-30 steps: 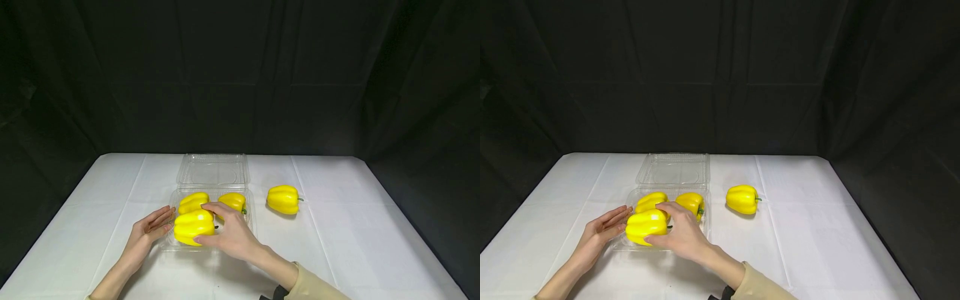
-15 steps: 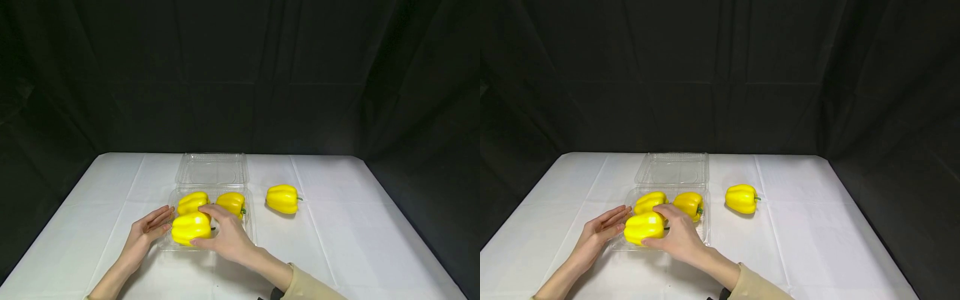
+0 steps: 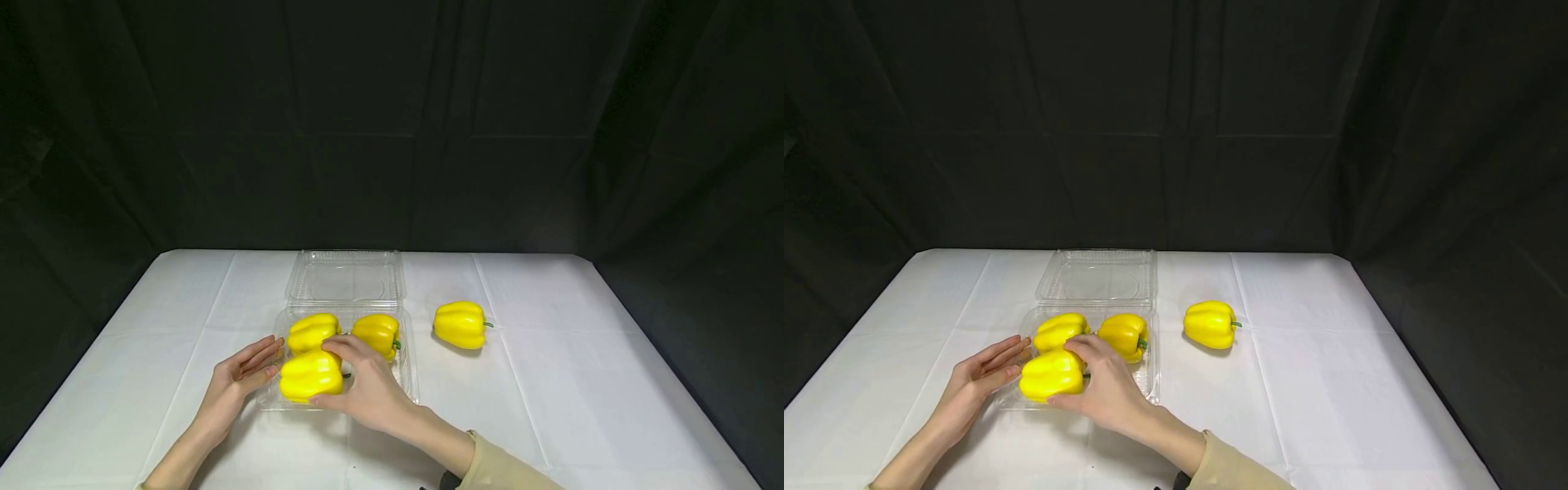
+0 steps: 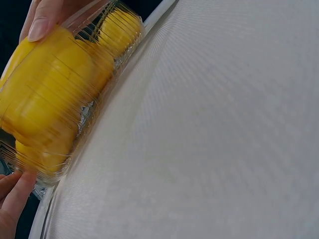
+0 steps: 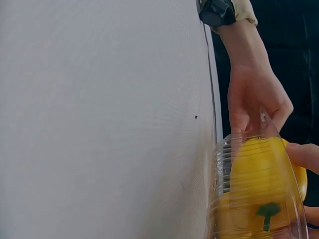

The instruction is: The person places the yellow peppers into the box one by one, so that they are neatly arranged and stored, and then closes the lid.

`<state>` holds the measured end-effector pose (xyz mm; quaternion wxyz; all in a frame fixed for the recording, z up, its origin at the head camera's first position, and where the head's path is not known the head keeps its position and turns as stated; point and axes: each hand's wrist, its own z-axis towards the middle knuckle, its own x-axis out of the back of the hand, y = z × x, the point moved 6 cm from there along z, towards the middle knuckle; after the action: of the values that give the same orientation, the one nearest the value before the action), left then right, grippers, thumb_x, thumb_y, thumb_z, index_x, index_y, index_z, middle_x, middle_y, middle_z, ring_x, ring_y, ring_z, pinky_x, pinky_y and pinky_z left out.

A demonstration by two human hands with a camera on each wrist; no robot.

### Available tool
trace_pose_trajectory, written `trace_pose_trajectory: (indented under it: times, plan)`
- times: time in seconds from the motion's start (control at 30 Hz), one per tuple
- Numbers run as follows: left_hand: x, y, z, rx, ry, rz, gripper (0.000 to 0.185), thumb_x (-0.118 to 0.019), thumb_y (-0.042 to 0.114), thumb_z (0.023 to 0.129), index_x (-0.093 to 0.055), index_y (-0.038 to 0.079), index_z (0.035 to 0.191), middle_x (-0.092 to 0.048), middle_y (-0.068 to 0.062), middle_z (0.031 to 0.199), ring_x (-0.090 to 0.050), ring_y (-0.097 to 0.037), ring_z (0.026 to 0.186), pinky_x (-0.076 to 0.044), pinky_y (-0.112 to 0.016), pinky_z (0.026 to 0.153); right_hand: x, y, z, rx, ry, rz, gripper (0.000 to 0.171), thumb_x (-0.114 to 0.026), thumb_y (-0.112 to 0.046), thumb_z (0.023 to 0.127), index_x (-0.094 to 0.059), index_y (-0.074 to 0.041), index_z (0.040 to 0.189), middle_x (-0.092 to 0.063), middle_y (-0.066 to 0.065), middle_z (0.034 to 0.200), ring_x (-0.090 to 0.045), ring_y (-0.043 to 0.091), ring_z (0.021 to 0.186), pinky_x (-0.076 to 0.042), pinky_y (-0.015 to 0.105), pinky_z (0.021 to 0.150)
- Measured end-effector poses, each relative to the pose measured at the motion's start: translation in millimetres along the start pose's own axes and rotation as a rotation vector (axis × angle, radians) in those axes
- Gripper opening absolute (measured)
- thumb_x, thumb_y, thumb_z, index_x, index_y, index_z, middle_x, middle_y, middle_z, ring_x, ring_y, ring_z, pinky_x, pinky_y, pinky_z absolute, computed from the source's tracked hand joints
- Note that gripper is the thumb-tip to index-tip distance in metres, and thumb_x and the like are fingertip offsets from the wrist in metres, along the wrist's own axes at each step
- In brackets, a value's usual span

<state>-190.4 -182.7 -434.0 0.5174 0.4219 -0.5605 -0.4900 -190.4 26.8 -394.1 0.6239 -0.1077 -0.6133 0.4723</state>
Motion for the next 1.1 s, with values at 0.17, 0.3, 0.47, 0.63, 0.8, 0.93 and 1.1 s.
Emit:
trace_pose_trajectory:
  times: [0.17, 0.3, 0.47, 0.63, 0.8, 0.93, 1.1]
  plan:
    - [0.1, 0.7, 0.2, -0.002, 0.000, 0.001, 0.059, -0.063, 0.017, 0.097, -0.041, 0.000, 0.149, -0.050, -0.017, 0.149, -0.056, -0.005, 0.125, -0.047, -0.013, 0.095, -0.6, -0.2, 0.3, 0.004, -0.003, -0.023, 0.073, -0.089, -0.034, 0.074, -0.059, -0.010, 0.136, -0.055, -0.001, 0.142, -0.050, 0.020, 0.133, -0.043, 0.043, 0.112]
    - [-0.1, 1.0, 0.5, -0.007, -0.002, 0.006, 0.058, -0.063, 0.017, 0.097, -0.042, -0.001, 0.149, -0.050, -0.017, 0.148, -0.056, -0.005, 0.125, -0.047, -0.013, 0.095, -0.7, -0.2, 0.1, 0.006, -0.008, -0.036, 0.073, -0.089, -0.034, 0.074, -0.059, -0.010, 0.137, -0.055, -0.001, 0.142, -0.050, 0.020, 0.133, -0.043, 0.044, 0.111]
    - [-0.1, 0.7, 0.5, -0.006, 0.001, 0.019, 0.058, -0.063, 0.018, 0.097, -0.042, 0.000, 0.149, -0.051, -0.016, 0.148, -0.055, -0.008, 0.128, -0.046, -0.012, 0.096, -1.5, 1.3, -0.4, -0.002, -0.019, -0.014, 0.068, -0.085, -0.035, 0.078, -0.059, -0.013, 0.137, -0.055, -0.004, 0.143, -0.048, 0.019, 0.135, -0.042, 0.047, 0.112]
    - [0.3, 0.9, 0.9, -0.010, 0.005, 0.032, 0.058, -0.063, 0.018, 0.097, -0.042, 0.000, 0.148, -0.051, -0.016, 0.148, -0.054, -0.006, 0.127, -0.045, -0.011, 0.097, -1.8, 3.1, 0.4, -0.004, -0.017, 0.018, 0.065, -0.084, -0.033, 0.080, -0.059, -0.015, 0.136, -0.056, -0.006, 0.142, -0.048, 0.019, 0.136, -0.041, 0.047, 0.113]
    - [0.3, 1.1, 1.4, -0.011, 0.007, 0.038, 0.058, -0.063, 0.018, 0.097, -0.042, 0.000, 0.148, -0.051, -0.016, 0.148, -0.053, -0.016, 0.131, -0.045, -0.011, 0.096, -2.3, 3.1, 0.6, 0.005, -0.022, 0.018, 0.064, -0.084, -0.033, 0.080, -0.060, -0.013, 0.137, -0.055, -0.005, 0.143, -0.048, 0.018, 0.136, -0.041, 0.045, 0.113]
    - [-0.7, 0.9, 1.8, -0.006, 0.002, 0.027, 0.058, -0.062, 0.017, 0.097, -0.041, 0.000, 0.149, -0.050, -0.017, 0.149, -0.048, -0.030, 0.136, -0.045, -0.011, 0.096, -2.6, 3.0, -0.2, 0.016, -0.034, 0.006, 0.064, -0.082, -0.032, 0.083, -0.059, -0.011, 0.138, -0.054, -0.004, 0.144, -0.047, 0.019, 0.136, -0.042, 0.045, 0.112]
    - [-1.0, 0.6, 2.0, -0.002, 0.002, 0.014, 0.058, -0.062, 0.017, 0.097, -0.041, 0.000, 0.149, -0.050, -0.017, 0.149, -0.047, -0.032, 0.137, -0.045, -0.011, 0.096, -2.4, 2.9, -1.0, 0.019, -0.045, 0.026, 0.062, -0.080, -0.028, 0.084, -0.058, -0.011, 0.140, -0.052, -0.004, 0.146, -0.046, 0.019, 0.137, -0.042, 0.047, 0.112]
